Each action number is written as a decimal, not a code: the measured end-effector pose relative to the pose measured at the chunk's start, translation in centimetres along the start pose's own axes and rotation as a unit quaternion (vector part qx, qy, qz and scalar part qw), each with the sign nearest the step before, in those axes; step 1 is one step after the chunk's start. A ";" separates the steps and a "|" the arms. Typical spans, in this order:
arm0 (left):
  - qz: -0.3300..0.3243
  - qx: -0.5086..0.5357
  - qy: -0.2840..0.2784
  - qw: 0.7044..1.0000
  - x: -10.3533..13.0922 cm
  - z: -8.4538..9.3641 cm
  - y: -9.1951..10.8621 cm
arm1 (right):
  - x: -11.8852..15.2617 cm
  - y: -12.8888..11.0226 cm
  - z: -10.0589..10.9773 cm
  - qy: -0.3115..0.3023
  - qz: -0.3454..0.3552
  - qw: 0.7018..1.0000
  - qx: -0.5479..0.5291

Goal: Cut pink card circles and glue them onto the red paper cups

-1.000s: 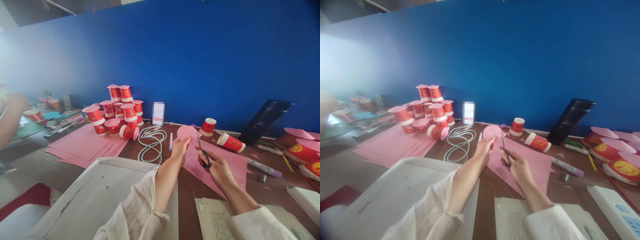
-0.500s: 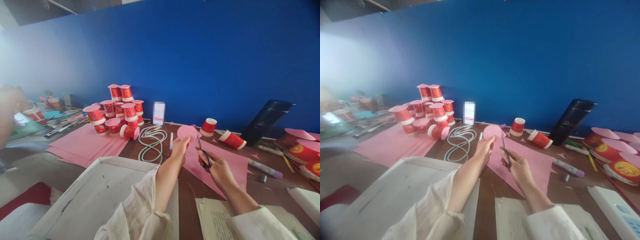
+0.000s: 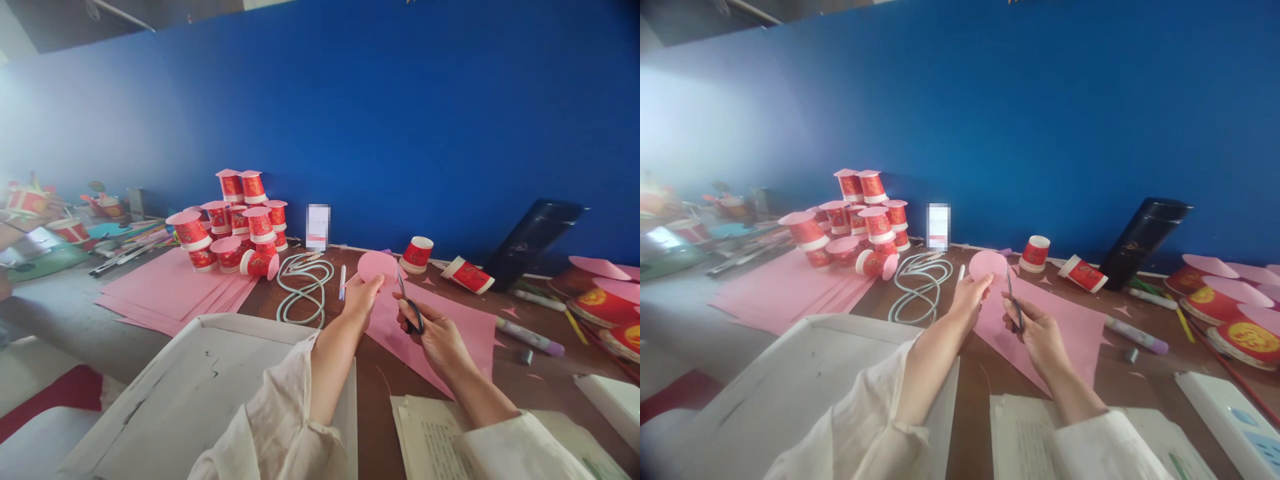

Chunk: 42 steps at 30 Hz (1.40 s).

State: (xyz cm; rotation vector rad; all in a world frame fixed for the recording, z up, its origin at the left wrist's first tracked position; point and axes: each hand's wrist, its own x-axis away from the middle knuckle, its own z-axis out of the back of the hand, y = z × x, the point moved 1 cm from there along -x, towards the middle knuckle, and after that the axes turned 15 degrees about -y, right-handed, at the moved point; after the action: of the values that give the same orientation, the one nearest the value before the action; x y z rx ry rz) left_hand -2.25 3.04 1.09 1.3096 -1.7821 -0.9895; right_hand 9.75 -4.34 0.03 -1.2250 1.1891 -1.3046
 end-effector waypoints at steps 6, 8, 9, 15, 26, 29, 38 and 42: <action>-0.044 -0.063 -0.039 0.996 -0.3 0.1 -0.6 | 0.0 -0.2 -0.1 0.010 0.002 1.000 0.005; -0.039 -0.063 -0.039 0.996 -0.3 0.2 -0.5 | 0.0 -0.2 -0.1 0.010 0.005 1.000 0.002; -0.038 -0.063 -0.039 0.997 -0.3 0.1 -0.5 | 0.0 -0.2 -0.1 0.010 0.006 1.000 0.001; -0.032 -0.056 -0.037 0.997 -0.2 0.0 -0.3 | -0.1 0.0 0.0 0.008 0.011 1.000 -0.014; -0.017 -0.041 -0.031 0.999 0.1 0.0 0.1 | 0.0 -0.2 -0.2 0.007 0.014 1.000 -0.019; -0.016 -0.038 -0.028 0.999 0.1 0.0 0.1 | 0.0 -0.1 -0.1 0.005 0.021 1.000 -0.020; -0.015 -0.048 -0.027 0.998 0.1 0.0 0.2 | 0.0 0.1 0.1 0.003 0.018 1.000 -0.005; -0.008 -0.042 -0.022 0.999 0.0 0.1 0.2 | 0.0 0.0 0.1 -0.003 0.015 1.000 0.000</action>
State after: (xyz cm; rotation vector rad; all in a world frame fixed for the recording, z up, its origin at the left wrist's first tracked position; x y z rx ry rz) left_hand -2.40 3.11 1.22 1.2608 -1.7465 -1.0988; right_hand 9.83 -4.31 0.05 -1.2061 1.1993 -1.2789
